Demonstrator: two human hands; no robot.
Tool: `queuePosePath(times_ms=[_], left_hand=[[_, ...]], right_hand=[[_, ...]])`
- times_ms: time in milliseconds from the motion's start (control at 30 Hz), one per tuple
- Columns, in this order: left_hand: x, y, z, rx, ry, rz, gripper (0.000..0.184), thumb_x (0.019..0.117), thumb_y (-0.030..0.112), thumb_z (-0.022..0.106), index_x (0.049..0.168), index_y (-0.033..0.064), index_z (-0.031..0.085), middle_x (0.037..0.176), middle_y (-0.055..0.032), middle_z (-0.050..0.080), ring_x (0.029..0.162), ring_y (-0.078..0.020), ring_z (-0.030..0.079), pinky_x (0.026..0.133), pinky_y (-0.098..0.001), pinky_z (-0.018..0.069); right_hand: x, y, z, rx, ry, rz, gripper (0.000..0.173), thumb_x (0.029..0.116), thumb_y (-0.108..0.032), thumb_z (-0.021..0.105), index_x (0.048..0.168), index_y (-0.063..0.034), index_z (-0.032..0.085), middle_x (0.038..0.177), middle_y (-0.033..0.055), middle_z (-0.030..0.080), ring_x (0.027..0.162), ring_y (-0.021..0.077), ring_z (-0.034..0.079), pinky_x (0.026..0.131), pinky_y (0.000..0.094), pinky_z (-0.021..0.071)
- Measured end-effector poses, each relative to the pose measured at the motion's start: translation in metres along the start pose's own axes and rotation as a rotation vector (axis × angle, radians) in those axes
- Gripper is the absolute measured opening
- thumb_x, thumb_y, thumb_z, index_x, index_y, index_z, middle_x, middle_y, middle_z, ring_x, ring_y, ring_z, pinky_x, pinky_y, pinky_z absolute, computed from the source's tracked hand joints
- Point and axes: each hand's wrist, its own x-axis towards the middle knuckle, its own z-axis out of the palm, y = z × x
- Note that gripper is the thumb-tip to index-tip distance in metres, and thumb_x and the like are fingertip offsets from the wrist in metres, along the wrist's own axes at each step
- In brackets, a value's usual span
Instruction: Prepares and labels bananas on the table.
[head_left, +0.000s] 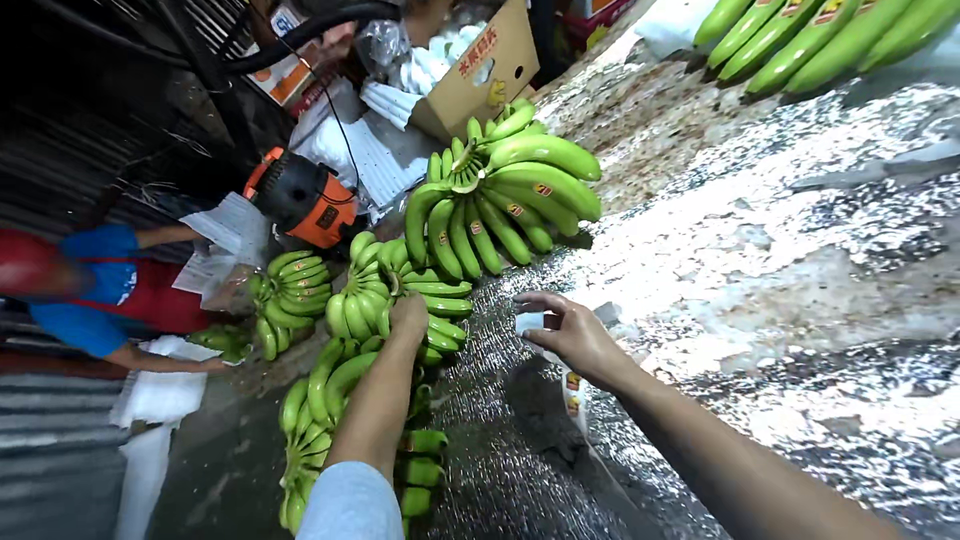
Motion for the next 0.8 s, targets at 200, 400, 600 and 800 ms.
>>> queuePosePath(times_ms=[200,400,600,800], left_hand=[[-0.035,-0.003,-0.031,-0.253,0.137,0.411,0.031,0.0978,0.013,0.065,0.126,0.0003,0.066,0.13,-0.0211,0.065,0.123,-0.0363,0.061,0.107,-0.0561,0.0459],[-0.11,0.027,0.008,-0.61,0.436,0.957,0.02,0.0898,0.015,0.075,0.106,0.0048,0.079,0.113,-0.0126,0.075,0.115,-0.0284,0.067,0.108,-0.0542,0.0432],[-0.102,0.037,0.056,-0.419,1.014,1.028,0.01,0.0867,0.007,0.069,0.078,0.0111,0.073,0.091,-0.0049,0.076,0.093,-0.0222,0.074,0.104,-0.0572,0.047],[-0.09,0.021,0.045,-0.748,0.441,0.833,0.017,0.0982,0.003,0.059,0.103,-0.0101,0.069,0.109,-0.0219,0.071,0.104,-0.0299,0.07,0.096,-0.0434,0.0553]], right_hand=[[0.012,0.004,-0.001,0.083,0.076,0.15,0.024,0.0949,0.0,0.062,0.117,-0.0036,0.072,0.106,0.0057,0.072,0.07,0.0039,0.061,0.066,0.0238,0.0524],[0.013,0.003,0.014,0.211,0.115,0.258,0.026,0.0959,-0.003,0.06,0.12,-0.0021,0.069,0.095,0.0039,0.069,0.061,0.0037,0.053,0.058,0.0224,0.0464],[0.006,0.016,0.033,0.404,0.18,0.384,0.032,0.097,-0.002,0.055,0.128,-0.0006,0.065,0.107,0.0076,0.068,0.067,0.0071,0.056,0.062,0.0253,0.05],[0.014,0.038,0.033,0.391,0.27,0.424,0.044,0.0935,0.001,0.062,0.137,0.0001,0.058,0.099,0.0087,0.065,0.06,0.0055,0.052,0.055,0.0219,0.0455]])
